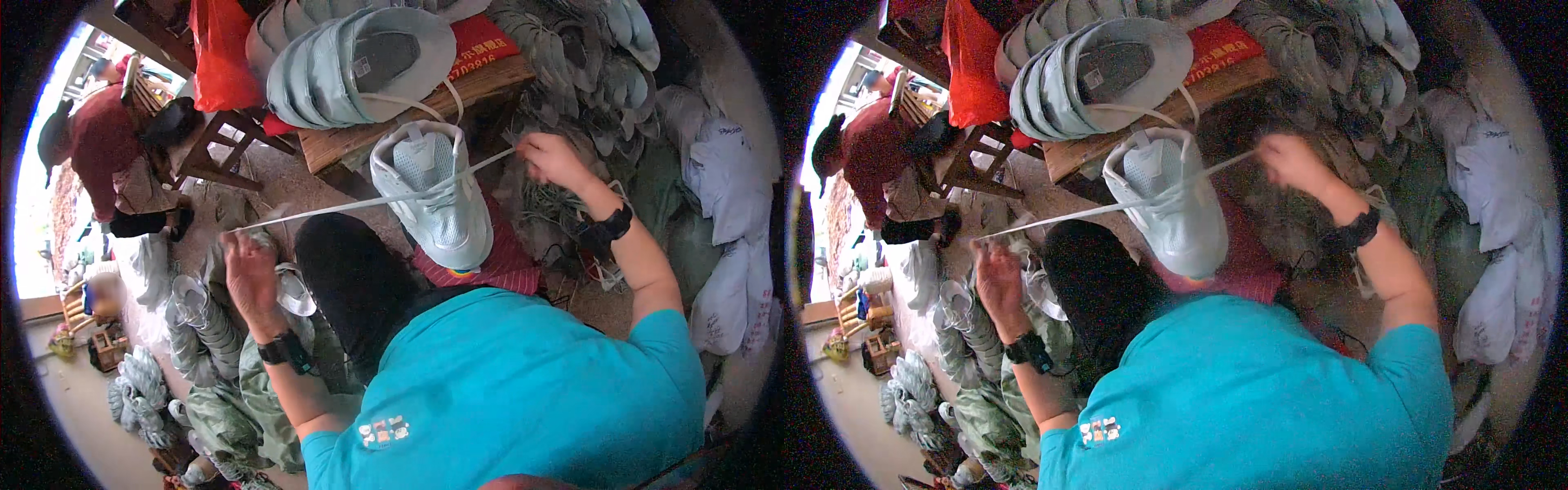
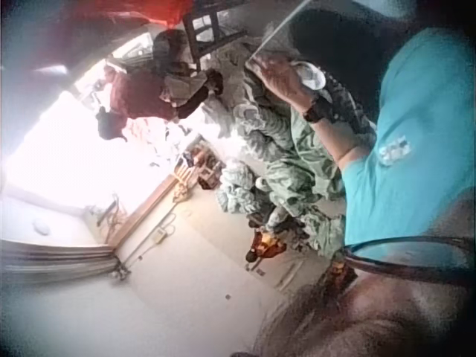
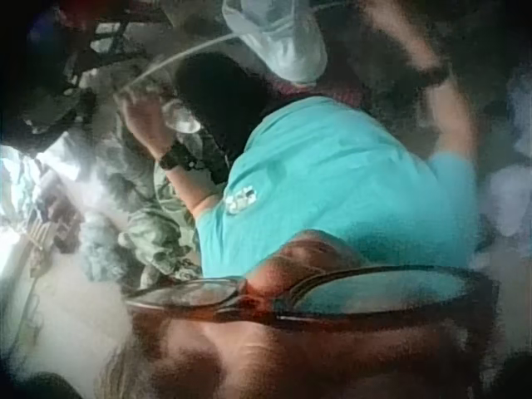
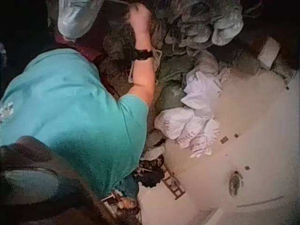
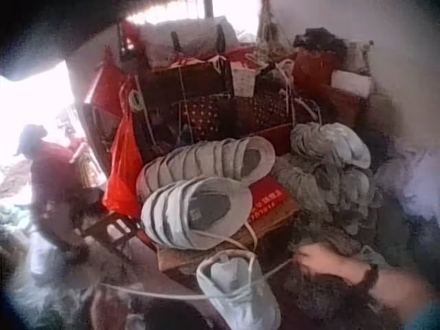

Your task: The person sits on the floor and threads a light-colored shoelace through the eyelets of a white sneaker. They pull the laces tight and adjust the tongue of the shoe, repeating the threading process on the same shoe.

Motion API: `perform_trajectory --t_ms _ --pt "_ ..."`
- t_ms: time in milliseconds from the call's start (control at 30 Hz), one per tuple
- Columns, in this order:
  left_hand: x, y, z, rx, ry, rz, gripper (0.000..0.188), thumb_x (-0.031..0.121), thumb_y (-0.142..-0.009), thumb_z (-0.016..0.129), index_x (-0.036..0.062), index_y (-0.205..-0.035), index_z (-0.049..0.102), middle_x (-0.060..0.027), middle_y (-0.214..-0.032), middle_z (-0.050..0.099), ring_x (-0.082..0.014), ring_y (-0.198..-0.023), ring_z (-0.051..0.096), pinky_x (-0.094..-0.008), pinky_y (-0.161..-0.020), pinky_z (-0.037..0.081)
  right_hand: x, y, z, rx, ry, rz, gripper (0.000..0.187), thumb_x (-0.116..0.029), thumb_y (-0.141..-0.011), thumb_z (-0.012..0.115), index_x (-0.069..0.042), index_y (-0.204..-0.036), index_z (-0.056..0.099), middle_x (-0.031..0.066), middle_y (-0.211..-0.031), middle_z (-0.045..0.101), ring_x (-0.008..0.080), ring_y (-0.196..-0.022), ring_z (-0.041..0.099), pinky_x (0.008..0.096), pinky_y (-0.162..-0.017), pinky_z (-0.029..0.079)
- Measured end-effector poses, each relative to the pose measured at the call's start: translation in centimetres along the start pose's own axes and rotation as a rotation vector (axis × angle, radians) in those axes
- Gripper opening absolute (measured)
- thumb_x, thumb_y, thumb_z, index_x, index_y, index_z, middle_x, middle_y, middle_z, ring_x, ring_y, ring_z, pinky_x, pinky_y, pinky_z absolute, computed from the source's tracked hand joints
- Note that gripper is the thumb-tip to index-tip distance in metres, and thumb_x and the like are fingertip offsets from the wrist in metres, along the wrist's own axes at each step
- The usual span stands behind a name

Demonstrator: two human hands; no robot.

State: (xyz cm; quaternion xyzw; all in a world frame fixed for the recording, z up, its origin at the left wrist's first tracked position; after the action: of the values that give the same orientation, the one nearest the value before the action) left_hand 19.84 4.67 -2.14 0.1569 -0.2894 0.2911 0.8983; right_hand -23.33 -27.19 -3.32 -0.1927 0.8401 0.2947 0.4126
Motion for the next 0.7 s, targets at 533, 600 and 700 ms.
perform_trajectory --t_ms 533,600,700 --pt "10.7 5.5 8.8 0.035 -1.283 0.401 0.035 0.008 -0.093 0.055 0.0054 -0.127 0.064 -0.0091 -0.121 0.057 -0.0169 -0.105 0.054 -0.0295 -0.087 0.046 2.5 -2.3 -10.2 0.158 -1.437 -0.027 0.022 -0.004 -0.097 0.046 0.007 -0.113 0.056 0.0176 -0.104 0.064 0.0144 -0.068 0.055 0.0256 -0.064 0.052" --pt "12.9 6.5 5.9 0.063 -1.797 0.756 0.039 0.003 -0.091 0.053 0.01 -0.127 0.064 -0.0093 -0.119 0.055 -0.0172 -0.1 0.056 -0.0281 -0.082 0.046 3.8 -2.2 -11.3 0.198 -1.39 -0.02 0.021 -0.003 -0.097 0.045 0.007 -0.112 0.056 0.0163 -0.103 0.063 0.0129 -0.066 0.053 0.0245 -0.061 0.049" --pt "13.6 7.3 1.8 0.276 -2.277 0.794 0.043 0.005 -0.091 0.053 0.0212 -0.129 0.064 -0.0139 -0.116 0.055 -0.0205 -0.097 0.057 -0.027 -0.079 0.046 7.4 -2.9 -15.2 0.288 -1.403 -0.022 0.019 0.0 -0.095 0.047 0.006 -0.11 0.056 0.0122 -0.097 0.061 0.0091 -0.06 0.045 0.022 -0.053 0.041"
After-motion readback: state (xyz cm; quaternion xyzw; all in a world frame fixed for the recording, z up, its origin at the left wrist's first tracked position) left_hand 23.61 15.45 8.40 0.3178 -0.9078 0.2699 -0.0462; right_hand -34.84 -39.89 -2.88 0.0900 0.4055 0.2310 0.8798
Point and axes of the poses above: each hand's wrist, its own y-axis away from the middle knuckle, its own z-axis out of the palm, x = y × z, the point moved 5 cm from there along -y, towards the middle knuckle
